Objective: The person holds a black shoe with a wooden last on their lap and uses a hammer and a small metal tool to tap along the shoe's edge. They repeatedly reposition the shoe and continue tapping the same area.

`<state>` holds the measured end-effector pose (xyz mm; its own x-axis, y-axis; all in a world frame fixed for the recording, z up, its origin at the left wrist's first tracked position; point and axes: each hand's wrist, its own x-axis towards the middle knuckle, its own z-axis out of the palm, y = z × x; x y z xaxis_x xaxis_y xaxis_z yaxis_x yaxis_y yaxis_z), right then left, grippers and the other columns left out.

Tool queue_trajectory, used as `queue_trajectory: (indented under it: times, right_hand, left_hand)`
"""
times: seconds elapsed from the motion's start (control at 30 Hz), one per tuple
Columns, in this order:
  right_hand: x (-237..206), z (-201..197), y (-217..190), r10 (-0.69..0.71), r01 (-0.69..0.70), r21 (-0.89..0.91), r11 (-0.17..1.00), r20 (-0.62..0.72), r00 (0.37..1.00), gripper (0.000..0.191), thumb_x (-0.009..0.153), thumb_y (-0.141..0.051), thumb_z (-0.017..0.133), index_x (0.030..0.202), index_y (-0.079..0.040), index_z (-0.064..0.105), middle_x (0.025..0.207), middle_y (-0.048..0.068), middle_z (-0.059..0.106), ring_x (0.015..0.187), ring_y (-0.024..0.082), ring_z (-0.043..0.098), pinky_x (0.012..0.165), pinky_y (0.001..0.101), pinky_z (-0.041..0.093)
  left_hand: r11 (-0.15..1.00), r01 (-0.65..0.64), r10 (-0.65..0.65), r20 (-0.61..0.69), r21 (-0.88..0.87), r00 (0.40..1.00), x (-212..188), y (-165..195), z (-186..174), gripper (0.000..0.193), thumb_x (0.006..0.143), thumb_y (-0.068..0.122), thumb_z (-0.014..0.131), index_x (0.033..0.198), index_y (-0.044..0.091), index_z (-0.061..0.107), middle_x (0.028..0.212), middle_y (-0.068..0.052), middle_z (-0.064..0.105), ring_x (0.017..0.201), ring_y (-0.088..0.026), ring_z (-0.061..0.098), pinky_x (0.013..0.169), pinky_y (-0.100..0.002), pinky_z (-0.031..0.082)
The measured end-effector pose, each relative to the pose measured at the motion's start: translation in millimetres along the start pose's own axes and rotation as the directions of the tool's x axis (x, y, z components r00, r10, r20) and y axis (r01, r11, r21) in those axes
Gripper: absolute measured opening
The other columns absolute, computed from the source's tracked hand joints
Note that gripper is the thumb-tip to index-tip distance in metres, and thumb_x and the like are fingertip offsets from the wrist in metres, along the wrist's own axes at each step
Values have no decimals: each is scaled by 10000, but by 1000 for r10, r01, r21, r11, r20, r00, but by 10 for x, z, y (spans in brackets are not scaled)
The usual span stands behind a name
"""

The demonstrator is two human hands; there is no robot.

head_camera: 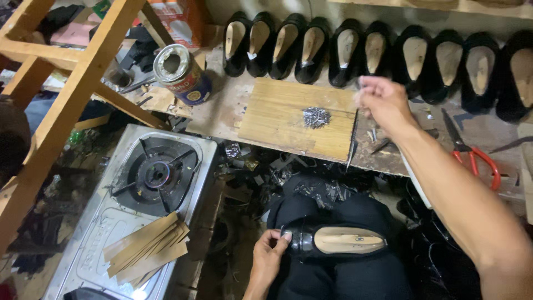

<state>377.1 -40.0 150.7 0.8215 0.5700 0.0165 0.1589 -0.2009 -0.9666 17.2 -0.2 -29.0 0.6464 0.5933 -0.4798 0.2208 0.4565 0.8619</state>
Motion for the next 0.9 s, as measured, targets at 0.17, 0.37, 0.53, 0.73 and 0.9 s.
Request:
queue_trajectory:
  times: [0.17, 0.37, 0.53, 0.73, 0.9]
  right_hand:
    - [-619, -200, 202, 317, -345, 375, 861, 137, 939, 256, 880, -4, 695, 1133, -13, 654, 956, 100, 713, 796, 179, 708, 621, 288, 547]
    - [-1663, 60, 618, 206, -315, 423, 850, 283, 937, 172, 886, -92, 747, 1019, 15, 724, 908, 120, 754, 785, 180, 694, 664, 293, 548]
    - [-2249, 208, 893, 442, -549, 366, 751, 340, 830, 195, 870, -119, 751, 1007, 20, 755, 830, 80, 728, 709, 140, 649, 627, 292, 533]
    - [-2455, -25, 1021, 255, -387, 273, 881, 415, 873, 251, 833, -84, 755, 1064, 12, 729, 896, 17, 748, 819, 84, 695, 741, 251, 579]
    - [-2544, -139, 899, 342, -265, -228, 937, 450, 825, 191, 820, -129, 783, 978, -28, 819, 821, 14, 785, 682, 75, 654, 619, 248, 544]
  left_hand:
    - [687, -354, 495, -52, 635, 867, -183, 371, 113, 435, 785, 181, 806, 1098, -54, 617, 1071, -178, 629, 973, -320, 623, 842, -381, 496]
    - [862, -412, 370, 189, 297, 910, -254, 765, 456, 511, 840, 174, 763, 1295, 10, 598, 1194, -124, 674, 1041, -216, 663, 881, -340, 542]
    - [934, -307, 240, 317, 182, 918, -372, 753, 701, 214, 937, 179, 728, 1043, -6, 716, 884, -68, 733, 803, -109, 647, 726, -269, 538]
    - [891, -374, 206, 506, 257, 838, -548, 767, 550, 184, 982, 181, 683, 956, 0, 702, 844, -44, 718, 756, -86, 629, 688, -250, 507]
    - [867, -196, -63, 491, 457, 869, -646, 763, 497, 204, 952, 215, 708, 903, 18, 722, 717, -48, 689, 622, -105, 548, 575, -286, 439]
